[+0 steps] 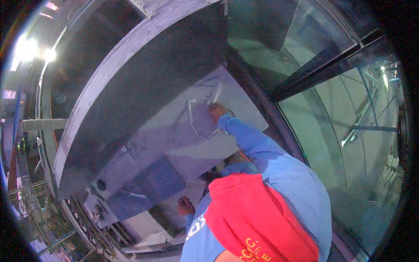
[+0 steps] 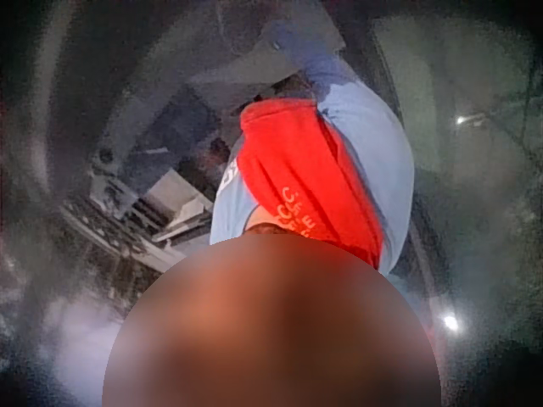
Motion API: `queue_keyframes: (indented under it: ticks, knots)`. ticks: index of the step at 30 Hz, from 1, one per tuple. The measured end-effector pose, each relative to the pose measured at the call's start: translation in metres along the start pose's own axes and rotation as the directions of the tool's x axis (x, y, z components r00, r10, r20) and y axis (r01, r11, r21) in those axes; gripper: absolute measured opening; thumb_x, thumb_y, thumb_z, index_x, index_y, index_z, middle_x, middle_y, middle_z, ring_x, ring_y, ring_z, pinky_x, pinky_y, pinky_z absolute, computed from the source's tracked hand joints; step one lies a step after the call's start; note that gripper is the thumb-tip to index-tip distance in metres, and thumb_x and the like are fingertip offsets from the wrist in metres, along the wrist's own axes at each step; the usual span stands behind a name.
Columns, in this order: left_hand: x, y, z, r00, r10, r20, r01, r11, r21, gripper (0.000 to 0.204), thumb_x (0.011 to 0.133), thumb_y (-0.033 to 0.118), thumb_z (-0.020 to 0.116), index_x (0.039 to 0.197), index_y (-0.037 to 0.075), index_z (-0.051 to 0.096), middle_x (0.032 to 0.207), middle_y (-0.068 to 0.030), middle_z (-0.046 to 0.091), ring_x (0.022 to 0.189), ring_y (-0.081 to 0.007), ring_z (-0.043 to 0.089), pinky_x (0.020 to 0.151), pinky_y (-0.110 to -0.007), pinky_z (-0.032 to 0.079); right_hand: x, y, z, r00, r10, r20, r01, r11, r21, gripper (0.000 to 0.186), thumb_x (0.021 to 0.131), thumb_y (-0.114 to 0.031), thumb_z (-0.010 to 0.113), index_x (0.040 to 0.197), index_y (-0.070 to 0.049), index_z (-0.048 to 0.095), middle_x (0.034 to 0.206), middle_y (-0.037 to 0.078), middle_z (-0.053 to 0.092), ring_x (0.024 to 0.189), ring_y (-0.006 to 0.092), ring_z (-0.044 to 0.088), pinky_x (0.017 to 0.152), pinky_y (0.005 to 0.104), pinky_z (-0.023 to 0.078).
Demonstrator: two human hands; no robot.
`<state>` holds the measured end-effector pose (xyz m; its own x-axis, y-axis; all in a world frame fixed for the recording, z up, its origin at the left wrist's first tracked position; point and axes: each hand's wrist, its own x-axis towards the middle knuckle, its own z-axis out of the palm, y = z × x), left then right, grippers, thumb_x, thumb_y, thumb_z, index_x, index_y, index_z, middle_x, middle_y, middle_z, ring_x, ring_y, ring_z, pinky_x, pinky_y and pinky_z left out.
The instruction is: The person measures a curved metal panel with a tape measure and marks it with a pencil. They then use a power grinder to cut the panel along the marked line. The person is working on a rooftop or scaffolding.
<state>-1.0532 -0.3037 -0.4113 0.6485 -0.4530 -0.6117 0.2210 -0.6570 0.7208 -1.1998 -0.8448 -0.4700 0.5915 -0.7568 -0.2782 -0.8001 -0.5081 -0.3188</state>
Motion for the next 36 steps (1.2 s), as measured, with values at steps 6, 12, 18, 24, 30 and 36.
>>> queue_keyframes:
  ticks: [6, 12, 18, 24, 30, 36]
  knots:
    - [-0.022, 0.066, 0.056, 0.917, 0.286, -0.279, -0.141, 0.884, 0.446, 0.036, 0.088, 0.029, 0.063, 0.105, -0.003, 0.060, 0.085, -0.0160, 0.065, 0.071, -0.0233, 0.062, 0.063, -0.036, 0.049, -0.073, -0.018, -0.084, 0.965, -0.259, 0.048, 0.183, 0.789, 0.586, 0.024, 0.085, -0.013, 0.057, 0.107, -0.008, 0.063, 0.107, 0.016, 0.062, 0.096, 0.0339, 0.060, 0.086, 0.0440, 0.049]
    - [-0.007, 0.257, 0.146, 0.611, 0.788, -0.074, -0.747, 0.605, 0.275, 0.063, 0.077, 0.030, 0.073, 0.129, 0.003, 0.049, 0.132, -0.0181, 0.049, 0.118, -0.0314, 0.051, 0.099, -0.041, 0.042, -0.150, -0.111, -0.219, 0.586, -0.770, -0.254, 0.762, 0.417, 0.495, 0.015, 0.084, -0.014, 0.064, 0.097, -0.007, 0.065, 0.100, 0.016, 0.063, 0.101, 0.0326, 0.057, 0.085, 0.0406, 0.048]
    - [-0.020, 0.367, 0.171, 0.656, 0.579, 0.484, -0.637, 0.769, -0.057, 0.039, 0.085, 0.029, 0.065, 0.115, 0.004, 0.059, 0.102, -0.0122, 0.064, 0.093, -0.0237, 0.061, 0.082, -0.037, 0.048, -0.156, -0.130, -0.296, 0.643, -0.297, -0.705, 0.737, 0.490, 0.466, 0.011, 0.088, -0.015, 0.058, 0.092, -0.005, 0.060, 0.103, 0.014, 0.064, 0.094, 0.0266, 0.061, 0.082, 0.0362, 0.049]
    - [-0.059, 0.385, 0.116, 0.726, 0.557, 0.404, -0.660, 0.728, 0.182, 0.024, 0.089, 0.021, 0.060, 0.104, 0.002, 0.064, 0.088, -0.0153, 0.063, 0.073, -0.0232, 0.060, 0.068, -0.035, 0.047, -0.116, -0.053, -0.249, 0.753, 0.006, -0.658, 0.526, 0.595, 0.608, 0.026, 0.093, -0.023, 0.055, 0.108, -0.003, 0.061, 0.100, 0.014, 0.063, 0.088, 0.0274, 0.063, 0.074, 0.0382, 0.051]
    - [-0.056, 0.395, 0.139, 0.495, 0.858, -0.136, -0.837, 0.513, 0.190, 0.029, 0.088, 0.020, 0.058, 0.114, 0.006, 0.060, 0.116, -0.0187, 0.055, 0.103, -0.0322, 0.055, 0.088, -0.042, 0.044, -0.178, -0.154, -0.183, 0.934, -0.221, -0.281, 0.317, 0.148, 0.937, 0.045, 0.095, -0.019, 0.044, 0.136, 0.001, 0.041, 0.127, 0.010, 0.051, 0.110, 0.0189, 0.052, 0.096, 0.0324, 0.041]
    - [-0.042, 0.371, 0.131, 0.327, 0.939, -0.109, -0.871, 0.344, 0.350, 0.040, 0.088, 0.024, 0.056, 0.125, 0.010, 0.053, 0.139, -0.0186, 0.040, 0.128, -0.0376, 0.037, 0.106, -0.051, 0.029, -0.193, -0.208, -0.231, 0.944, -0.293, -0.149, 0.169, 0.042, 0.985, 0.045, 0.094, -0.017, 0.048, 0.135, 0.002, 0.043, 0.120, 0.011, 0.055, 0.105, 0.0172, 0.055, 0.086, 0.0279, 0.047]
